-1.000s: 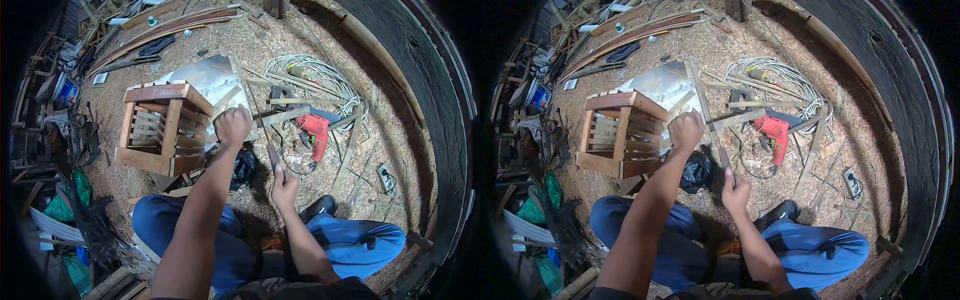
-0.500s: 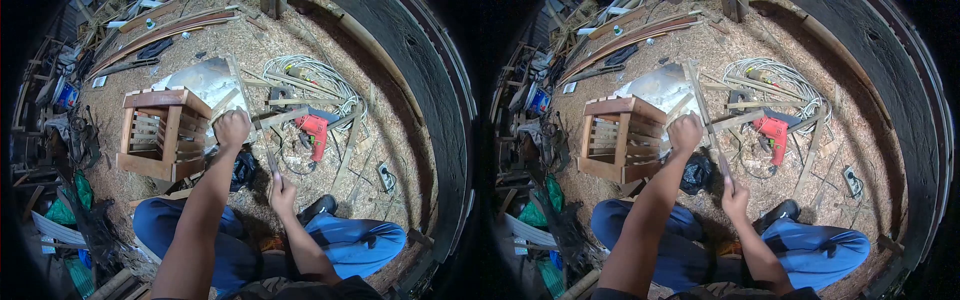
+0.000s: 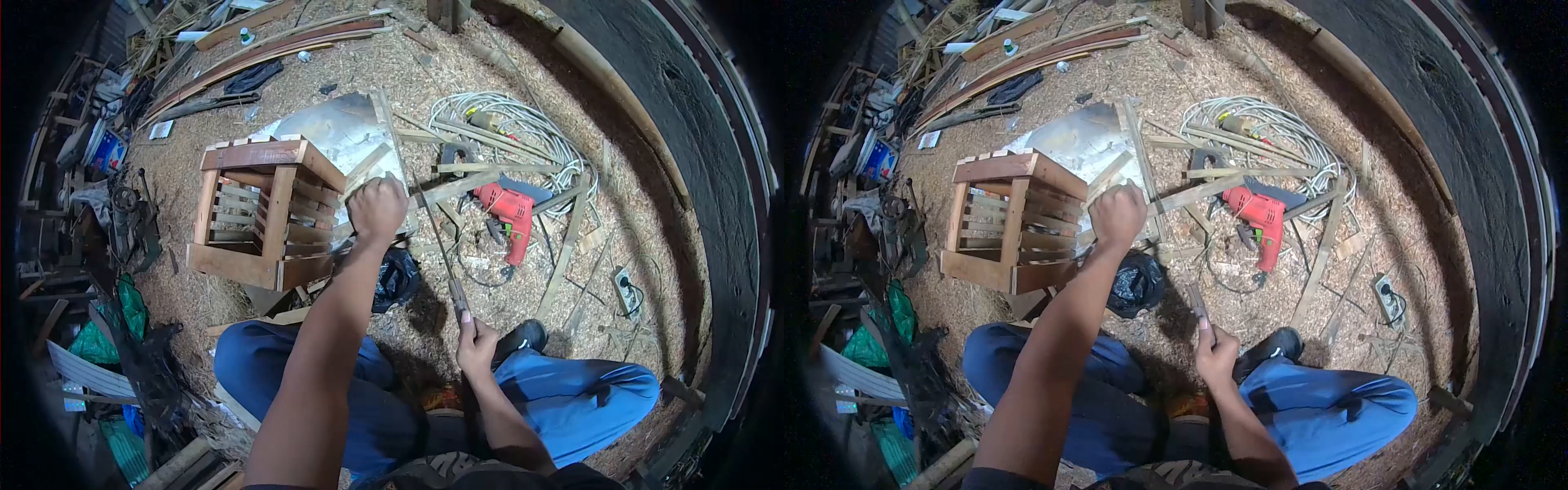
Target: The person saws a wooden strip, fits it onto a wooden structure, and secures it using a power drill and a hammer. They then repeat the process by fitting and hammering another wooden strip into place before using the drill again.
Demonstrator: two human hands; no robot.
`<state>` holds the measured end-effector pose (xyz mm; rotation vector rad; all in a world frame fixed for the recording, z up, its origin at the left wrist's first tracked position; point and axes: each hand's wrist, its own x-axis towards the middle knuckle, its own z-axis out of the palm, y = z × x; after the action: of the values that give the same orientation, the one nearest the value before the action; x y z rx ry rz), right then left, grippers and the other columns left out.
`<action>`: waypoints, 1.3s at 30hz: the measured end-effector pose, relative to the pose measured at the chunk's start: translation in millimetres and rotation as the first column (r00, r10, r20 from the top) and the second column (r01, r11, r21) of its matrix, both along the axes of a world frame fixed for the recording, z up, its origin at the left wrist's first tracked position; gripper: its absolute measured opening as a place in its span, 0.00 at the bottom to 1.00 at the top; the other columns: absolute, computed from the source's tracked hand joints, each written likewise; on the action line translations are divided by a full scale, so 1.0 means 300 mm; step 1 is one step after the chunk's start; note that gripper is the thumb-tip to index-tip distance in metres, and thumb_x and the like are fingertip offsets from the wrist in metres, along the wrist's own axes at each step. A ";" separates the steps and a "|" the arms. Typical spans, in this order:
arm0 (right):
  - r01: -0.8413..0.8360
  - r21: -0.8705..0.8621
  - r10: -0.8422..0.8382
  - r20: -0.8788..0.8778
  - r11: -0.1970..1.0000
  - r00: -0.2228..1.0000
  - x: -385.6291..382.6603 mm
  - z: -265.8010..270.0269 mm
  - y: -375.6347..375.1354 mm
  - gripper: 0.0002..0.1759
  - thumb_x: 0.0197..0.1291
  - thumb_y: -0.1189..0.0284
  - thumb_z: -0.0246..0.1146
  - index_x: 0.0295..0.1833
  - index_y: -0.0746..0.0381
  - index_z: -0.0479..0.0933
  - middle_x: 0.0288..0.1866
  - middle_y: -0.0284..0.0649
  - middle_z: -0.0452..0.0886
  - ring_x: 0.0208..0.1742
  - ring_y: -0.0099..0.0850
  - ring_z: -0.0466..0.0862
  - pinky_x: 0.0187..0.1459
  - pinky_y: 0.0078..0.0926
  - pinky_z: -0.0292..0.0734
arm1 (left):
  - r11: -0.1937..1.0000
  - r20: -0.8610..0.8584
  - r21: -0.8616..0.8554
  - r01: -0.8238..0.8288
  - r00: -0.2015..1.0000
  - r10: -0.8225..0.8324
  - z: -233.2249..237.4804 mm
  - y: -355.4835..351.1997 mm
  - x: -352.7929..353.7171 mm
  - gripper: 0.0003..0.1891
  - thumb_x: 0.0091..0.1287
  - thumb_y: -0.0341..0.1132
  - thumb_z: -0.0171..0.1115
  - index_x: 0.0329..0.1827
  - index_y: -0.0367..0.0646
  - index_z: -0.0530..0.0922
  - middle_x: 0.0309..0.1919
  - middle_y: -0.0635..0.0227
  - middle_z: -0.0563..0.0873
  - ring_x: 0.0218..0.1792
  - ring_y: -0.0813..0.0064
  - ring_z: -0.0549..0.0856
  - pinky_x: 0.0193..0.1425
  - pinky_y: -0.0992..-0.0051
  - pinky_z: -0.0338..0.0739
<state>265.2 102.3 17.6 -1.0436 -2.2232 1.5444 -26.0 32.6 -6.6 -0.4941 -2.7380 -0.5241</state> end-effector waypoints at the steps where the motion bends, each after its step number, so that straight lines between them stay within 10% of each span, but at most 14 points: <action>1: -0.025 0.042 0.022 0.068 0.999 0.997 -0.005 0.015 0.007 0.28 0.76 0.62 0.63 0.22 0.66 0.75 0.14 0.34 0.72 0.17 0.21 0.69 0.22 0.32 0.62 | 1.000 0.019 0.006 0.011 1.000 -0.011 0.000 -0.003 0.008 0.20 0.72 0.38 0.58 0.22 0.39 0.85 0.26 0.50 0.89 0.28 0.46 0.89 0.38 0.51 0.84; 24: -0.020 -0.021 0.020 -0.008 1.000 1.000 0.049 -0.092 -0.002 0.26 0.76 0.63 0.61 0.25 0.71 0.76 0.14 0.43 0.66 0.18 0.26 0.69 0.23 0.36 0.61 | 0.998 0.078 -0.064 -0.017 0.997 0.022 0.015 0.001 0.013 0.18 0.71 0.38 0.59 0.24 0.42 0.87 0.30 0.54 0.91 0.32 0.51 0.91 0.42 0.53 0.85; 39: 0.010 0.024 -0.010 -0.012 1.000 1.000 -0.157 -0.055 0.034 0.31 0.76 0.61 0.62 0.19 0.67 0.68 0.15 0.32 0.61 0.20 0.20 0.63 0.22 0.34 0.57 | 1.000 0.020 0.021 0.023 1.000 -0.023 0.009 -0.003 0.010 0.19 0.71 0.38 0.58 0.23 0.38 0.86 0.28 0.51 0.89 0.29 0.46 0.89 0.40 0.50 0.84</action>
<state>218.2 112.5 1.2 -1.0347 -2.2202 1.5119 -22.9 31.9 -4.0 -0.5181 -2.7460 -0.5661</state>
